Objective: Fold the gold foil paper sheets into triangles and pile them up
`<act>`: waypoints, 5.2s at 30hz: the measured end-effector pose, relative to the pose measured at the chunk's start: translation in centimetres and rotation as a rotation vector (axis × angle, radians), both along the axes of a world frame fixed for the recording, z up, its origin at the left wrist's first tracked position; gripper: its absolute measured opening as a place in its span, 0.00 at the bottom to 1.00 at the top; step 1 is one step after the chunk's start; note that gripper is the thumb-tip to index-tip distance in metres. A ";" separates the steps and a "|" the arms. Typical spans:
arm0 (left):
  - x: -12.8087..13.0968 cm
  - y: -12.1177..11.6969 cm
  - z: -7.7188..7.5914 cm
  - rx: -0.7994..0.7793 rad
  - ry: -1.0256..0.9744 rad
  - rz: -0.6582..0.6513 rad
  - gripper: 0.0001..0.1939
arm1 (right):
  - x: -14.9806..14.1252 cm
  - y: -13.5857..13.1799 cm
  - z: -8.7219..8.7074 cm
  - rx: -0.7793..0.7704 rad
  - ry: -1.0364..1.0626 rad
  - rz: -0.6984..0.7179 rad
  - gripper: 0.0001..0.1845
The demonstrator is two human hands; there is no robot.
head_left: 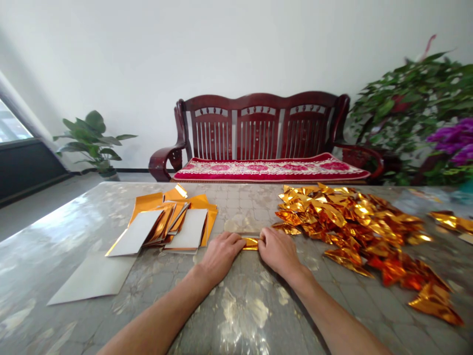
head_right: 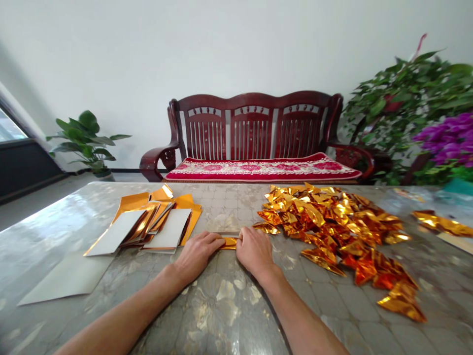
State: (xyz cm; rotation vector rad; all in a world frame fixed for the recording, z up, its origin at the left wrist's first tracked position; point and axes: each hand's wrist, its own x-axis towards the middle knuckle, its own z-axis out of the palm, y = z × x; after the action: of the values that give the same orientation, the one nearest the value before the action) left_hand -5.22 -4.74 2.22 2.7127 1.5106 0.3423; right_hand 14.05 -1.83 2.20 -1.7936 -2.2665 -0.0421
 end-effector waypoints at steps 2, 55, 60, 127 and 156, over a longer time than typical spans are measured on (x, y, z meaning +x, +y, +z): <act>-0.1 -0.1 0.1 0.006 0.029 -0.018 0.15 | 0.1 0.0 -0.2 0.006 0.027 -0.005 0.05; 2.3 -4.2 1.4 -0.022 0.138 0.207 0.17 | 0.6 -1.7 0.4 0.433 0.070 0.387 0.10; 2.1 -4.1 1.1 0.005 0.124 0.203 0.18 | 0.3 -1.6 -0.1 0.293 0.041 0.513 0.08; -1.6 0.4 -1.1 -0.069 -0.417 0.130 0.11 | -1.5 -1.1 -0.8 0.125 0.179 0.350 0.07; -1.5 -0.1 -0.3 -0.084 -0.336 0.203 0.09 | -2.4 -0.6 -0.4 0.072 0.137 0.257 0.08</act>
State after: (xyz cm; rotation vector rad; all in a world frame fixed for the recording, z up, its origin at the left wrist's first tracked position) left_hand -6.75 -4.85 1.89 2.2967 1.6552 0.6829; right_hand 11.67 -2.45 1.76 -1.4123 -2.3446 0.0447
